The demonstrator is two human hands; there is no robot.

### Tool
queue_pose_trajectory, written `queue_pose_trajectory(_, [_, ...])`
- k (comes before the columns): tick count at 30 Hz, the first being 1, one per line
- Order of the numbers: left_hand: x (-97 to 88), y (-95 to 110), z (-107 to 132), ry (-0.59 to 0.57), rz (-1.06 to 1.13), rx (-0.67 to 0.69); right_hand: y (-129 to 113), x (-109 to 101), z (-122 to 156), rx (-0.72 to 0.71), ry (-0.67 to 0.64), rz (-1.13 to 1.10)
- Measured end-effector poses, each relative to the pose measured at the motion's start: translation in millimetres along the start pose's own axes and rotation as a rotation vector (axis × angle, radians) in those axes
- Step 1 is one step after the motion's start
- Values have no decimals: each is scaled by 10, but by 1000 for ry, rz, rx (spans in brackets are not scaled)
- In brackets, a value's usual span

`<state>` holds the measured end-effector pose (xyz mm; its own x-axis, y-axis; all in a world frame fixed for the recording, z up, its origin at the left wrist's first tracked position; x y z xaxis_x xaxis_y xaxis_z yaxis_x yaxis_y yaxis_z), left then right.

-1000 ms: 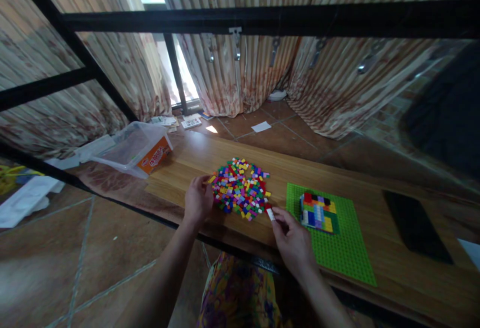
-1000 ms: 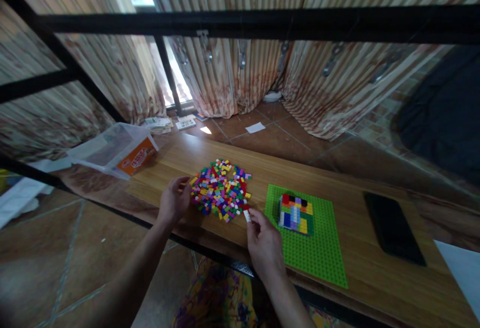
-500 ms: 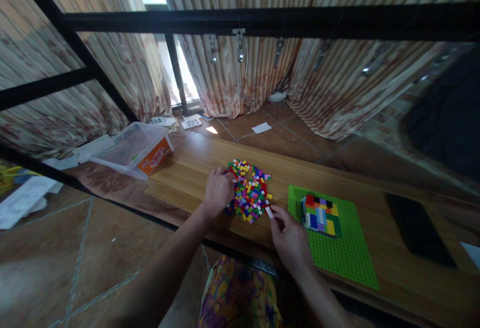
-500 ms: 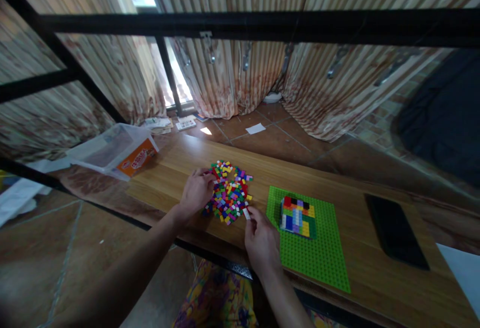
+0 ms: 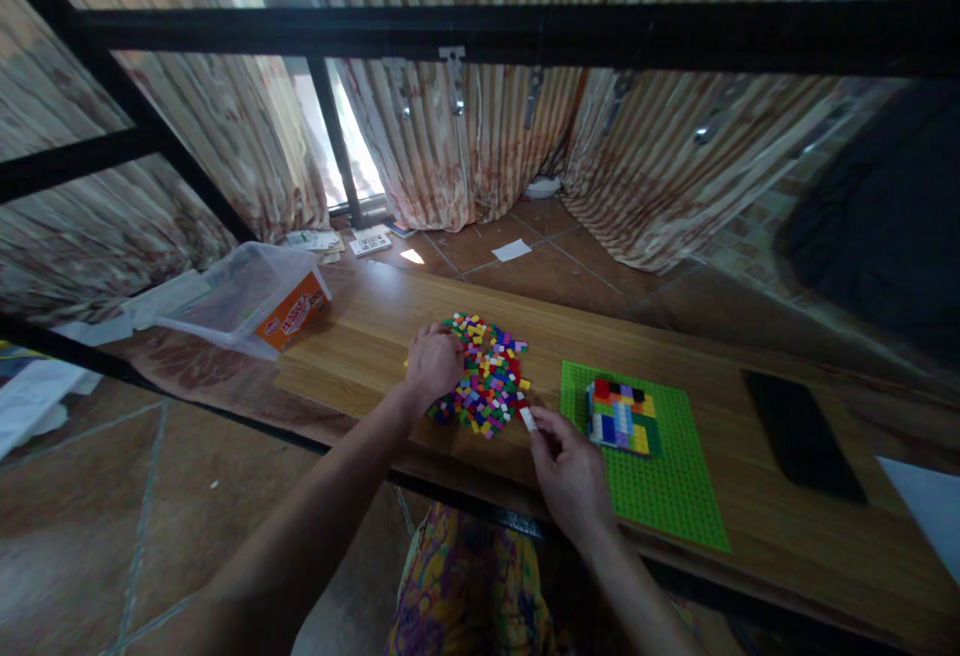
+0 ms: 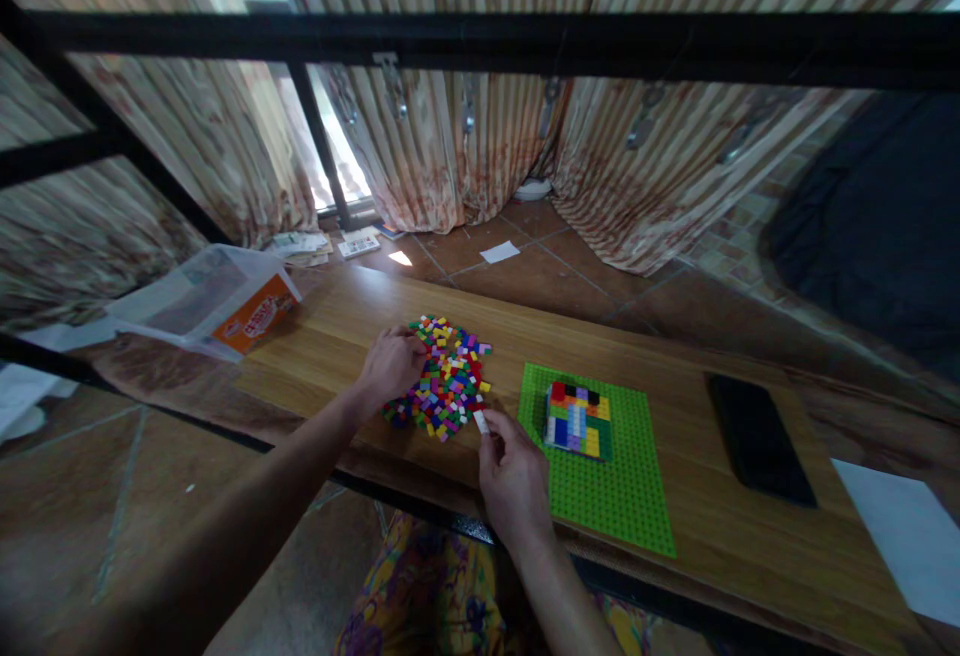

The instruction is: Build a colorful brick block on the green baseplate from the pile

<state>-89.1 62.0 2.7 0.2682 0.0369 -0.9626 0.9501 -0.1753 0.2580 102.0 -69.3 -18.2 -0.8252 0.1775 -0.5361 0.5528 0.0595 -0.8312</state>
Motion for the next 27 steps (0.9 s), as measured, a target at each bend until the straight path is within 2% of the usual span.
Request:
queue_pose_trajectory(5, [-6,7,-2,6,-20,1,-43,-81,55,27,6,-57])
queue_pose_trajectory(13, [28,51,127,56,-82,127,-34,-179,104,90,19,-182])
queue_pose_trajectory(22, [-21,50,109,-23,-136,157,76,-219,162,163,45,-332])
queue_pose_trajectory(27, [-14,37,96,-39,-169,162,181,-387,213,214,111,-405])
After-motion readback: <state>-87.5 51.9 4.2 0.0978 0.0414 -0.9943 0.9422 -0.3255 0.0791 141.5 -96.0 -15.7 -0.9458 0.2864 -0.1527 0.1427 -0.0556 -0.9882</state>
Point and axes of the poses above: each hand's wrist, its own z-axis away from the middle knuckle, its own x-axis out of the palm, y = z × x, the point moved 3 cm from there along -z, towards the middle knuckle, and after that the axes turned 1 degree about -y, right-handed, at the moved point
